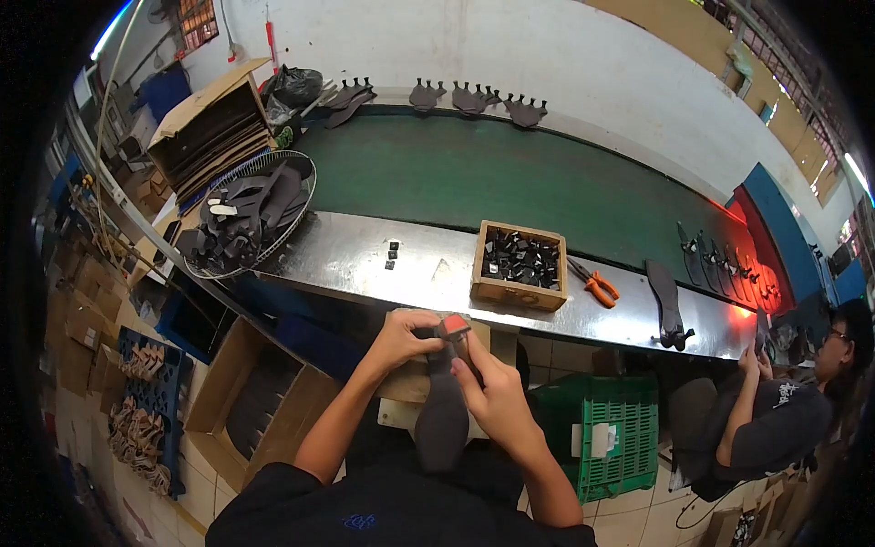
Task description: The recorder is attaching small heel components to shoe outsoles using a hammer and pins/nails at an assembly station.
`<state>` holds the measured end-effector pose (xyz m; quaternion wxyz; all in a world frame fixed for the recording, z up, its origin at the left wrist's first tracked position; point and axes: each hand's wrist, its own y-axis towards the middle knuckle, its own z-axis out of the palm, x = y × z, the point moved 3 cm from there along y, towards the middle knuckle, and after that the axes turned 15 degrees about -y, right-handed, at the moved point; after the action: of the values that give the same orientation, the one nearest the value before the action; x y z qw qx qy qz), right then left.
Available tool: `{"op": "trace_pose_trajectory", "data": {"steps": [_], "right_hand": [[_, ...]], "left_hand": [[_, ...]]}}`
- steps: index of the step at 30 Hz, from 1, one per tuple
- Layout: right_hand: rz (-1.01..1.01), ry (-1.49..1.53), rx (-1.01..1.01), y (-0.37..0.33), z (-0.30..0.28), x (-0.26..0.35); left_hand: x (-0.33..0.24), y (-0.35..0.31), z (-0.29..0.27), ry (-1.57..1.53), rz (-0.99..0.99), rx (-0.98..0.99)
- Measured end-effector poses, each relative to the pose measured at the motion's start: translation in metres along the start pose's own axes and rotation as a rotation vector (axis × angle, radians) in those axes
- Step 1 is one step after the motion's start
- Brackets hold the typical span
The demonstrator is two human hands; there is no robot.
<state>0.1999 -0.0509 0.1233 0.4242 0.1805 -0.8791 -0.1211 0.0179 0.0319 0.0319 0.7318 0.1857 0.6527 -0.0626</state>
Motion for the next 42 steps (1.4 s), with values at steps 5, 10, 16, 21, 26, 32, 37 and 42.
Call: {"op": "trace_pose_trajectory", "data": {"steps": [5, 10, 16, 21, 26, 32, 37, 42], "right_hand": [[0.067, 0.055, 0.074, -0.001, -0.004, 0.004], [0.035, 0.006, 0.089, 0.005, -0.016, 0.010], [0.025, -0.042, 0.135, 0.003, -0.011, -0.005], [-0.360, -0.278, 0.011, -0.005, -0.058, 0.036], [0.015, -0.078, 0.089, -0.028, -0.053, 0.025], [-0.216, -0.249, -0.023, 0.002, -0.020, 0.009], [-0.130, -0.196, -0.030, 0.000, -0.022, 0.016], [0.072, -0.177, 0.099, -0.003, -0.029, -0.007]], "left_hand": [[-0.001, -0.003, 0.004, -0.030, 0.017, -0.026], [0.002, -0.006, 0.002, 0.011, 0.009, -0.072], [-0.002, -0.011, 0.001, 0.270, 0.057, 0.017], [-0.016, -0.045, 0.002, 0.701, -0.055, 0.090], [-0.011, -0.038, 0.003, 0.682, -0.057, 0.079], [-0.005, -0.045, -0.003, 0.693, -0.041, 0.098], [-0.013, -0.039, 0.002, 0.638, -0.091, 0.094], [-0.004, -0.039, 0.012, 0.863, 0.117, -0.027]]}}
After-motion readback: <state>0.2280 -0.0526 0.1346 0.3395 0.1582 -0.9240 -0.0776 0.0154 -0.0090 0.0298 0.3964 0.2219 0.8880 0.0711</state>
